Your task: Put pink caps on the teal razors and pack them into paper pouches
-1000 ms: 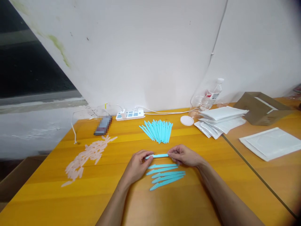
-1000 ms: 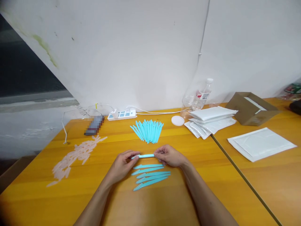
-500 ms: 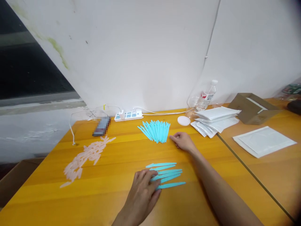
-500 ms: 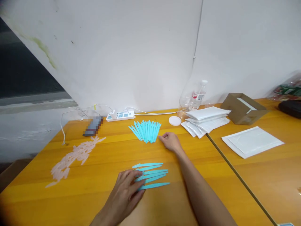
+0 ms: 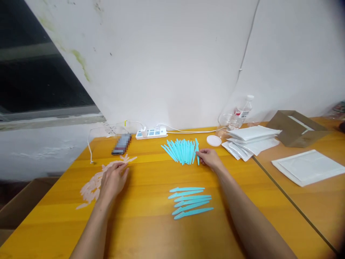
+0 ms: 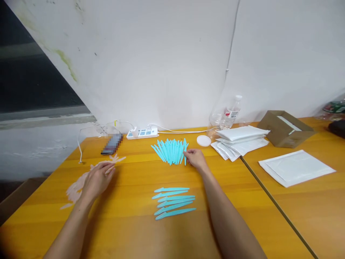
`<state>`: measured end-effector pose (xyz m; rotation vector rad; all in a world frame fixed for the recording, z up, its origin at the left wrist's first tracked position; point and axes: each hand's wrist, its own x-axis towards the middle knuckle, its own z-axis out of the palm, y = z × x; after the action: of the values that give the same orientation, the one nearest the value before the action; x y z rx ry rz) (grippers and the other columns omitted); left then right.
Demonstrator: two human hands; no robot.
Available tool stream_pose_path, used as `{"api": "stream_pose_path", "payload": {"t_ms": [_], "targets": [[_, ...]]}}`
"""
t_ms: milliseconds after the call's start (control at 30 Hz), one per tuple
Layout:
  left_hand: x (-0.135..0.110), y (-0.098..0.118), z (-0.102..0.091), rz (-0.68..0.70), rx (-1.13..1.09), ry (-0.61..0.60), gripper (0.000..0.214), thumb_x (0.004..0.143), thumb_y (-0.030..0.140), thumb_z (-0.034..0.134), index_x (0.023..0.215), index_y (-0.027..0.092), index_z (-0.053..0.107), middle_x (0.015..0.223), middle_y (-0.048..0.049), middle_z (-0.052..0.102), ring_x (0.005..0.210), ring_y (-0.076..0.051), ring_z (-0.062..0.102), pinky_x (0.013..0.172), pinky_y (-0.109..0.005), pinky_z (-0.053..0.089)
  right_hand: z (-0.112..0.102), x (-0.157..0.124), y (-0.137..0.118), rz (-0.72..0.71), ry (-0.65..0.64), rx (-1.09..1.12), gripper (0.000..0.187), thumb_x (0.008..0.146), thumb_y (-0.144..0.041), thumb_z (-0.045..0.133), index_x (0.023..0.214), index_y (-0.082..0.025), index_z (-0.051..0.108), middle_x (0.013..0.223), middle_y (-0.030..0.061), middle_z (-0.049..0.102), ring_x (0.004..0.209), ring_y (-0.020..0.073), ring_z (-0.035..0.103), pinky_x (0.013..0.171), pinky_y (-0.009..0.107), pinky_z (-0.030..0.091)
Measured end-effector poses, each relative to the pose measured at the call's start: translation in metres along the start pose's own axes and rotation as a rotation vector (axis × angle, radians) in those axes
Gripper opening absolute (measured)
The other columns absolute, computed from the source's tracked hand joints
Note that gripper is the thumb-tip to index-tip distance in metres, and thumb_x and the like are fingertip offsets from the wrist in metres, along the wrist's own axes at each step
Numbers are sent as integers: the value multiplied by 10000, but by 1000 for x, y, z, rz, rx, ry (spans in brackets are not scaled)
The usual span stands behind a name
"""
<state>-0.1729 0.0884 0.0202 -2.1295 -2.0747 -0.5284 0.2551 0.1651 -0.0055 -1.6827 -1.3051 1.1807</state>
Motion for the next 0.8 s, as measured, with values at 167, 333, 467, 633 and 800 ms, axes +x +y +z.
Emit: {"api": "stream_pose_path", "payload": {"t_ms": [167, 333, 467, 633, 800], "targets": [[39, 2, 20, 33, 171, -84, 426, 951, 372, 420, 1212, 220, 720, 1277, -149, 625, 1101, -353, 578, 924, -473, 453, -20, -40, 3, -53, -280, 113, 472, 708, -602, 747, 811, -156, 634, 719, 39, 666, 612, 128, 586, 587, 254, 464], [51, 28, 27, 81, 86, -195, 416, 947, 329, 403, 907, 163, 782, 986, -188, 715, 980, -352, 633, 877, -456, 466, -23, -61, 12, -84, -479, 24, 488, 792, -631, 672, 871, -150, 661, 583, -51, 487, 526, 85, 393, 498, 229, 287], [33, 62, 21, 154, -99, -286, 435, 986, 421, 388, 1095, 200, 746, 1003, -110, 755, 891, -257, 685, 808, -336, 499, -20, -64, 14, -132, -497, -91, 489, 823, -623, 634, 903, -146, 704, 736, -15, 576, 630, 105, 420, 558, 235, 303], [4, 111, 12, -79, -937, -653, 612, 886, 596, 578, 1257, 117, 663, 752, -42, 698, 641, -157, 622, 615, -259, 478, -17, -68, 9, -130, -553, -93, 511, 824, -626, 618, 915, -134, 720, 793, 8, 606, 679, 127, 444, 585, 242, 331], [-10, 128, 21, -258, -1346, -715, 536, 776, 535, 766, 1113, 128, 674, 824, -47, 685, 607, -100, 594, 558, -217, 461, -12, -74, 8, -136, -572, -83, 498, 829, -612, 623, 926, -133, 720, 799, 5, 615, 701, 130, 460, 638, 249, 355]]}}
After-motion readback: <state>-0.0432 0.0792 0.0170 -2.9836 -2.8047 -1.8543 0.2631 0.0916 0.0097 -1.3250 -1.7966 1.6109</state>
